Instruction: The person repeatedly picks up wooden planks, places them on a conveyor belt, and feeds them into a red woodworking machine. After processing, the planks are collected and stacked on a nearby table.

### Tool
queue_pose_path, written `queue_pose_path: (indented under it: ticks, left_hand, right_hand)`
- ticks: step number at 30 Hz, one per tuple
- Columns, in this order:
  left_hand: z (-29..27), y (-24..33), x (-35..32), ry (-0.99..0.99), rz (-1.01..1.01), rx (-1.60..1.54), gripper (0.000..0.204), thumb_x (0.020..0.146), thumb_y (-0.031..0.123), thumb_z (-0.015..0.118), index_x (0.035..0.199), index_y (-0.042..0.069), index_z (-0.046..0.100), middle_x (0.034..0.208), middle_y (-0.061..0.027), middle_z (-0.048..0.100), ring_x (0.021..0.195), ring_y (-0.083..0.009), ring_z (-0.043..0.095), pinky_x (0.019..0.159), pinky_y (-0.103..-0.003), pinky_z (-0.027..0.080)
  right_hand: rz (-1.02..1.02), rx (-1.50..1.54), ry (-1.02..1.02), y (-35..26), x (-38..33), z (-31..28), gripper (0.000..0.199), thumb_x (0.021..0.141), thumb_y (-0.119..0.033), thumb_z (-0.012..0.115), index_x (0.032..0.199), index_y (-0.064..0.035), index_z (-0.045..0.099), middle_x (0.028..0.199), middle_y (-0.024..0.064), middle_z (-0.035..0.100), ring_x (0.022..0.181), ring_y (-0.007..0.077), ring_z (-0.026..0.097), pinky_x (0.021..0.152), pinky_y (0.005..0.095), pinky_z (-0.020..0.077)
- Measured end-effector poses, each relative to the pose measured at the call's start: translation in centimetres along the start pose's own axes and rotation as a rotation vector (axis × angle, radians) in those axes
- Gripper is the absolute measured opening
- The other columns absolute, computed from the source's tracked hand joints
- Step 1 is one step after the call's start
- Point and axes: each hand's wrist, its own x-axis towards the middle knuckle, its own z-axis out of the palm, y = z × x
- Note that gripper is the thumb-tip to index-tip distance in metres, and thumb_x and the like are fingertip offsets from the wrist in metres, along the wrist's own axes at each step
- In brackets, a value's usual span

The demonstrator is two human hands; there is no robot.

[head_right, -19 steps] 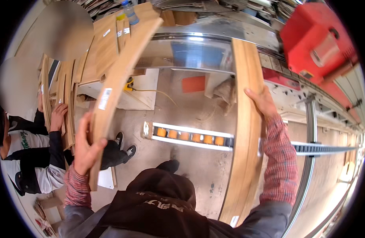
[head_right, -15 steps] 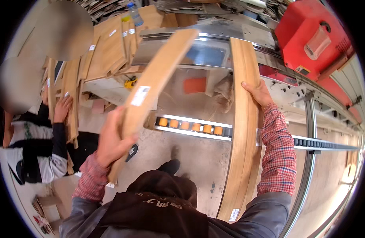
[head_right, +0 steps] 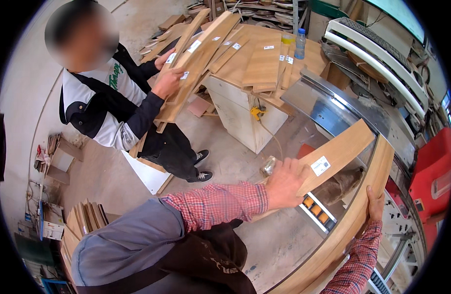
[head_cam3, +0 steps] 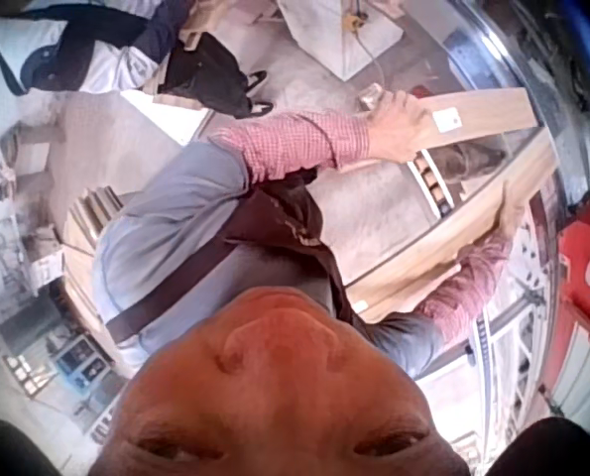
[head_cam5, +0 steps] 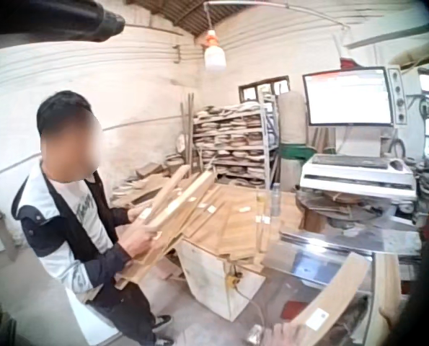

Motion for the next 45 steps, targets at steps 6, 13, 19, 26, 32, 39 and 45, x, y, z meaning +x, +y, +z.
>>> queue_pose_path:
  ticks: [6, 13, 19, 26, 32, 39, 45]
  left_hand:
    - [0.0, 1.3, 1.0, -0.082, -0.007, -0.044, 0.079, 0.075, 0.048, 0.073, 0.131, -0.003, 0.048, 0.107, -0.0175, 0.051, 0.101, -0.0332, 0.049, 0.079, -0.047, 0.039]
    - [1.2, -2.2, 7.4, -0.332, -0.277, -0.513, 0.078, 0.083, 0.052, 0.066, 0.132, -0.006, 0.048, 0.123, -0.0293, 0.060, 0.114, -0.0399, 0.060, 0.093, -0.045, 0.049]
    - [9.1, -5.3, 15.0, -0.533, -0.444, -1.055, 0.051, 0.084, 0.038, 0.071, 0.113, -0.004, 0.068, 0.100, -0.0170, 0.072, 0.086, -0.0264, 0.072, 0.074, -0.041, 0.056]
    - [10.7, -2.7, 18.0, -0.801, -0.537, -1.644, 0.048, 0.097, 0.026, 0.062, 0.129, -0.008, 0.054, 0.115, -0.0174, 0.068, 0.096, -0.0245, 0.071, 0.080, -0.036, 0.060]
    - [14.4, 0.2, 16.8, -0.601, -0.503, -1.702, 0.041, 0.098, 0.022, 0.060, 0.121, -0.011, 0.057, 0.110, -0.0166, 0.068, 0.095, -0.0231, 0.069, 0.080, -0.035, 0.055]
    - [15.5, 2.6, 16.4, -0.537, -0.472, -1.638, 0.040, 0.101, 0.021, 0.055, 0.127, -0.010, 0.055, 0.119, -0.0156, 0.066, 0.105, -0.0209, 0.066, 0.089, -0.035, 0.054]
    - [15.8, 4.0, 16.6, -0.469, -0.464, -1.627, 0.039, 0.101, 0.020, 0.053, 0.127, -0.010, 0.054, 0.120, -0.0161, 0.065, 0.104, -0.0198, 0.066, 0.088, -0.033, 0.053]
  right_hand:
    - [0.053, -0.006, 0.043, -0.3, -0.9, -0.3, 0.076, 0.082, -0.040, 0.080, 0.134, 0.0065, 0.047, 0.124, 0.0191, 0.063, 0.111, 0.0265, 0.062, 0.095, 0.0358, 0.0492]
    - [0.008, 0.054, -0.001, -0.4, -1.5, 0.1, 0.068, 0.086, -0.033, 0.077, 0.134, 0.0056, 0.048, 0.122, 0.0163, 0.064, 0.107, 0.0239, 0.064, 0.093, 0.0348, 0.0506]
    - [0.014, 0.282, -0.105, -4.9, -3.3, 2.0, 0.053, 0.085, -0.025, 0.076, 0.129, -0.0020, 0.058, 0.105, 0.0079, 0.069, 0.085, 0.0183, 0.068, 0.075, 0.0341, 0.0559]
    - [0.243, 0.081, 0.078, -5.8, -3.8, 0.9, 0.085, 0.076, -0.036, 0.087, 0.134, 0.0050, 0.040, 0.116, 0.0195, 0.064, 0.102, 0.0257, 0.066, 0.090, 0.0367, 0.0538]
    - [0.195, 0.127, 0.090, -4.5, -3.7, 1.2, 0.085, 0.075, -0.034, 0.088, 0.132, 0.0059, 0.040, 0.116, 0.0198, 0.064, 0.101, 0.0241, 0.066, 0.088, 0.0361, 0.0549]
    - [0.224, 0.113, 0.078, -5.3, -4.1, 1.4, 0.076, 0.080, -0.030, 0.084, 0.133, 0.0044, 0.042, 0.121, 0.0182, 0.062, 0.109, 0.0232, 0.062, 0.096, 0.0361, 0.0503]
    - [0.163, 0.152, 0.122, -4.5, -3.8, 1.9, 0.080, 0.075, -0.029, 0.089, 0.128, 0.0085, 0.042, 0.116, 0.0223, 0.063, 0.104, 0.0251, 0.065, 0.089, 0.0364, 0.0550]
